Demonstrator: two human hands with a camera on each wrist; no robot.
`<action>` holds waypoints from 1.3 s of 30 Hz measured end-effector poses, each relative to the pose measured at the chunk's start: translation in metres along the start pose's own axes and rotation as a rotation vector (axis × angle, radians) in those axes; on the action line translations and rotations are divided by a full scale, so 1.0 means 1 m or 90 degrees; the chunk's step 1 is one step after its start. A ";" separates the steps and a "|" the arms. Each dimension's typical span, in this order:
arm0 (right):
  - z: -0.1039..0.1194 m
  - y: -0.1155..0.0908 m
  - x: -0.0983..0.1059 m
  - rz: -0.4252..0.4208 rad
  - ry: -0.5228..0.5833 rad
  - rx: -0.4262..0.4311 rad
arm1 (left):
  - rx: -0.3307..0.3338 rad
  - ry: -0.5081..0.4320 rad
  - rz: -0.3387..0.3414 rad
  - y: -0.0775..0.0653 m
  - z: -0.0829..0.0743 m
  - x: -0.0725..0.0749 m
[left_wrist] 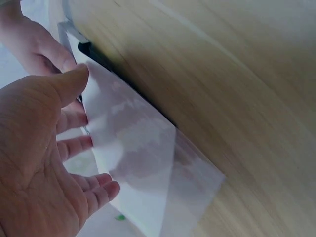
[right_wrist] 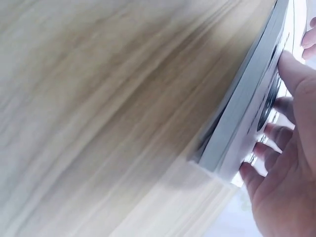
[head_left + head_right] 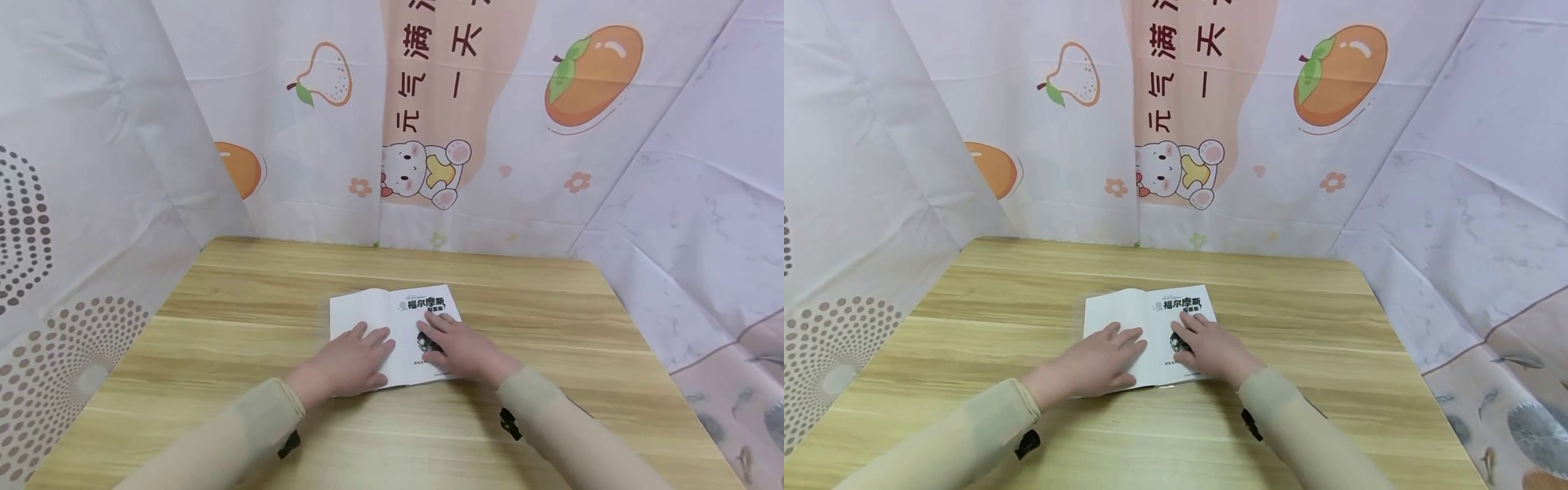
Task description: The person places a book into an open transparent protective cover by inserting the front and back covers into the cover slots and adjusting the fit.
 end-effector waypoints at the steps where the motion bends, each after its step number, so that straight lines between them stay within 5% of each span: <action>1: -0.001 -0.001 0.000 -0.004 -0.004 -0.009 | 0.004 0.004 -0.009 0.001 -0.001 0.000; 7: -0.008 -0.008 -0.001 -0.006 -0.017 -0.076 | 0.014 0.015 -0.042 0.007 -0.005 0.000; 16: -0.017 -0.013 -0.003 0.001 0.036 -0.182 | 0.035 -0.032 -0.021 0.011 -0.004 0.001; 23: -0.018 -0.016 0.000 -0.067 0.060 -0.168 | 0.061 -0.070 0.035 0.013 -0.002 -0.003; 33: -0.026 -0.018 0.007 -0.141 0.287 -0.223 | 0.043 -0.090 0.075 0.015 0.009 -0.009; 39: -0.025 -0.022 0.012 -0.130 0.335 -0.233 | 0.040 -0.111 0.088 0.014 0.016 -0.009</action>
Point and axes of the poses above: each hand's wrist, its own y-axis towards the middle knuckle, its own x-axis out of the back of the hand, z = x × y, the point moved 4 cm from there along y, towards the middle knuckle, and after that the axes turned 6 degrees about x, right-handed, at the moved point
